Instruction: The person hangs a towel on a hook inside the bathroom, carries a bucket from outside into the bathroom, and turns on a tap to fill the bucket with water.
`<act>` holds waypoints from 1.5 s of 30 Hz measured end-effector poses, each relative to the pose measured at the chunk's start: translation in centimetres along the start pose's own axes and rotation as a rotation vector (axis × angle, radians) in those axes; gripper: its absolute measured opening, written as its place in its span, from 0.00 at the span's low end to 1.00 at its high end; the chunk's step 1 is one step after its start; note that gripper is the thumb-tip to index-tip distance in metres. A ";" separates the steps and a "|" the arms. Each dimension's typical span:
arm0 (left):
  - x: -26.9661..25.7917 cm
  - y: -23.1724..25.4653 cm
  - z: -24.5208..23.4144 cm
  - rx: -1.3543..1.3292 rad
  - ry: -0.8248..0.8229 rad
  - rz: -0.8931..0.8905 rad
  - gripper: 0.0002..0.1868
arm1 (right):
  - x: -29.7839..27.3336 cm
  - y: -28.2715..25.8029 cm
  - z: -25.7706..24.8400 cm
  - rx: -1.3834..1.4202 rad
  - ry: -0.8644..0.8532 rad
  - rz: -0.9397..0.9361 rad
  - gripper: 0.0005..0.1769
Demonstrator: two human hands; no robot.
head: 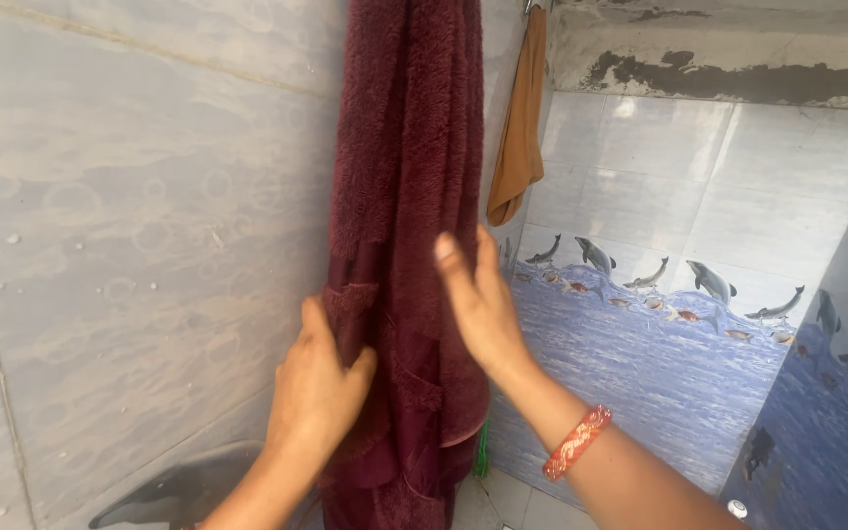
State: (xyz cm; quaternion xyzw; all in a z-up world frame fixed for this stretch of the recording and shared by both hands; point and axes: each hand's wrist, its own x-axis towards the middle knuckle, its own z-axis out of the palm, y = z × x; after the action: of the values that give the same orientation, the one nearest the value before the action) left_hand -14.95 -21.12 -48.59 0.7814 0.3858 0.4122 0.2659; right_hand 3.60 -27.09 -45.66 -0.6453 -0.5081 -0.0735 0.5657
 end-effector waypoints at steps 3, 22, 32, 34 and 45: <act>-0.5 -0.7 -0.2 0.055 0.035 -0.026 0.34 | 0.2 0.7 0.2 0.029 -0.033 -0.089 0.52; -2.0 -2.4 3.1 -0.099 0.055 0.036 0.25 | -1.7 6.4 -0.6 -0.092 -0.050 -0.013 0.27; -2.7 -1.8 3.3 -0.174 0.103 0.057 0.38 | -2.4 5.0 -0.8 -0.066 -0.006 -0.022 0.28; -2.8 -2.2 3.5 -0.168 0.075 -0.019 0.40 | -2.6 5.0 -0.8 -0.058 -0.012 -0.016 0.27; -2.7 -3.0 3.8 -0.117 0.111 0.015 0.48 | -3.6 3.9 -0.2 -0.077 0.017 0.063 0.28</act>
State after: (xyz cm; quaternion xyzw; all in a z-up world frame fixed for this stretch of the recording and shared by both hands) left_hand -13.86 -22.02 -53.99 0.7432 0.3695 0.4788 0.2862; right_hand 4.84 -28.68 -50.52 -0.6818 -0.4795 -0.0806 0.5467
